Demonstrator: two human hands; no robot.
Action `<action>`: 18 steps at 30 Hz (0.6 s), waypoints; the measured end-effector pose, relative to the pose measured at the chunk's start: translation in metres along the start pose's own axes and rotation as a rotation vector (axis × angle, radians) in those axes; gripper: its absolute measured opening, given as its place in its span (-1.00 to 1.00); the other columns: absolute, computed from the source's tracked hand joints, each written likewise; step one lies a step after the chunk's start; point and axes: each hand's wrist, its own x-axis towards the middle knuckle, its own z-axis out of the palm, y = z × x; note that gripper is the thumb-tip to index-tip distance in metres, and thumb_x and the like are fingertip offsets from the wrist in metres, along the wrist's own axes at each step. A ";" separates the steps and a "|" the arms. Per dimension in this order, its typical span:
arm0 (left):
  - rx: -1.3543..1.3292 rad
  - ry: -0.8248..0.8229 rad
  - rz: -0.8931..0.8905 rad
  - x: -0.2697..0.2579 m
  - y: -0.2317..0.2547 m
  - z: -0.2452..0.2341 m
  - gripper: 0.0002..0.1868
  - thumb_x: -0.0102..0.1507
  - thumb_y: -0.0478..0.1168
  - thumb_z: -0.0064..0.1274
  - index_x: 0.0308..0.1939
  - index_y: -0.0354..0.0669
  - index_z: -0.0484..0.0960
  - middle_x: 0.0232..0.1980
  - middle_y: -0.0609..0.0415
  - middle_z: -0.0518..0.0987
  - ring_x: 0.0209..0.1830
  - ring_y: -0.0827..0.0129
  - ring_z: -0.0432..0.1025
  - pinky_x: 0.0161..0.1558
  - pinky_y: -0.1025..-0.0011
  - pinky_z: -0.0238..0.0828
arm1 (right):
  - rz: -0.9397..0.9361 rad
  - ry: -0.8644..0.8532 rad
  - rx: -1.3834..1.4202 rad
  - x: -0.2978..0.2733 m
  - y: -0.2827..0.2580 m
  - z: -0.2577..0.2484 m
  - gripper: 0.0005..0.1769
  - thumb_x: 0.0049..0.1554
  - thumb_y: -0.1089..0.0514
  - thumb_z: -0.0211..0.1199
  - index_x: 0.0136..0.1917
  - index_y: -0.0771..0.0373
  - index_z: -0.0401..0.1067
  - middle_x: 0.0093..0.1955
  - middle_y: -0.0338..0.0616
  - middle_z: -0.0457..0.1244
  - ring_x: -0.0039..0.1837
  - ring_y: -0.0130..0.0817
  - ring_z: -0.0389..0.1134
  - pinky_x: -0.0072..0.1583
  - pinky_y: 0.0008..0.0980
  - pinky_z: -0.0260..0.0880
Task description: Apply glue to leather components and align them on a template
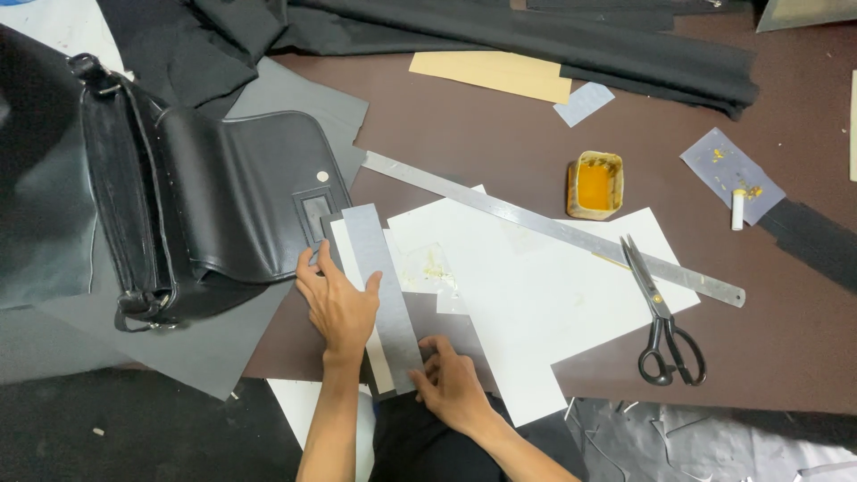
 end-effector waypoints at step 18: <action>-1.000 -0.322 -0.286 -0.011 -0.007 -0.035 -0.53 0.11 -0.28 0.26 0.10 -0.29 0.61 0.04 -0.04 0.71 0.02 0.26 0.59 0.09 0.32 0.55 | -0.270 0.212 -0.050 0.003 0.017 -0.011 -0.57 0.08 -0.03 0.45 0.14 0.16 0.43 -0.30 -0.36 0.22 -0.28 -0.48 0.22 -0.16 -0.42 0.25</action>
